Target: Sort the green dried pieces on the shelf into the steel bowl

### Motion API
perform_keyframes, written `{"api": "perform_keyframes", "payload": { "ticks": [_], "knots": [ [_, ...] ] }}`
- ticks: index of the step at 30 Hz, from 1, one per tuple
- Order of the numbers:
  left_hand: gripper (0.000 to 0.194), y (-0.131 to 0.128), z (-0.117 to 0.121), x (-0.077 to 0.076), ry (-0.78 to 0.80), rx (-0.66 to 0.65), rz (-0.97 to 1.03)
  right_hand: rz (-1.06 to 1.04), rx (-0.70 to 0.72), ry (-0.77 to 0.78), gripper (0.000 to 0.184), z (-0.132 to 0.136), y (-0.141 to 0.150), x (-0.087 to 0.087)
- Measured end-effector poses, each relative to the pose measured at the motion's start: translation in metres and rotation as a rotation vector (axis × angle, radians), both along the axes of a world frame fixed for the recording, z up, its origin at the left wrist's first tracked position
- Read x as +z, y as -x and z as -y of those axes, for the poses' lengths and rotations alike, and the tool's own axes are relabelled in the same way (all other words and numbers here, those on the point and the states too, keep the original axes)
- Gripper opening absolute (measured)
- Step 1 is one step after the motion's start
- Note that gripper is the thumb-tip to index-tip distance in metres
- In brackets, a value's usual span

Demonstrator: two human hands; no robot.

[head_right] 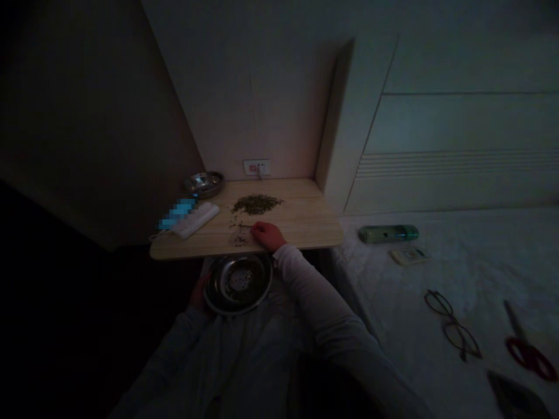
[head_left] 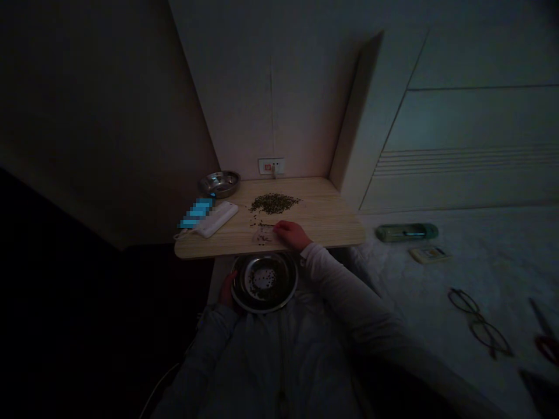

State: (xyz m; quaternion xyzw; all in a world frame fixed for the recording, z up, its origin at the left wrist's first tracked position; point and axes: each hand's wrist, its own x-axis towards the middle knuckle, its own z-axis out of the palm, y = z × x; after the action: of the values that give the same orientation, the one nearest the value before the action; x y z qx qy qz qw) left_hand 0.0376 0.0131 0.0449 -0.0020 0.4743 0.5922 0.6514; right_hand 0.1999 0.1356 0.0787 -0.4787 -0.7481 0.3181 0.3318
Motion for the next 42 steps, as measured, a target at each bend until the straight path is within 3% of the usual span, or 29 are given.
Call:
{"api": "perform_keyframes", "payload": {
  "ticks": [10,17,26,35,42],
  "knots": [
    [0.023,-0.001,0.001,0.004,0.005,0.020,-0.016,-0.070,0.003,0.039,0.016,-0.001,-0.001,0.000],
    [0.022,-0.001,0.001,0.001,0.000,0.026,-0.006,-0.112,-0.137,-0.022,0.018,-0.002,-0.003,-0.001],
    [0.016,0.006,-0.002,-0.012,0.002,0.016,-0.049,-0.087,-0.070,-0.004,0.018,-0.002,-0.002,-0.003],
    [0.020,0.000,0.002,0.006,-0.005,-0.009,-0.035,-0.048,-0.040,-0.002,0.017,0.001,-0.001,0.001],
    [0.019,0.002,0.003,0.001,-0.038,-0.013,-0.010,-0.069,-0.011,0.003,0.018,0.000,-0.002,-0.001]
  ]
}}
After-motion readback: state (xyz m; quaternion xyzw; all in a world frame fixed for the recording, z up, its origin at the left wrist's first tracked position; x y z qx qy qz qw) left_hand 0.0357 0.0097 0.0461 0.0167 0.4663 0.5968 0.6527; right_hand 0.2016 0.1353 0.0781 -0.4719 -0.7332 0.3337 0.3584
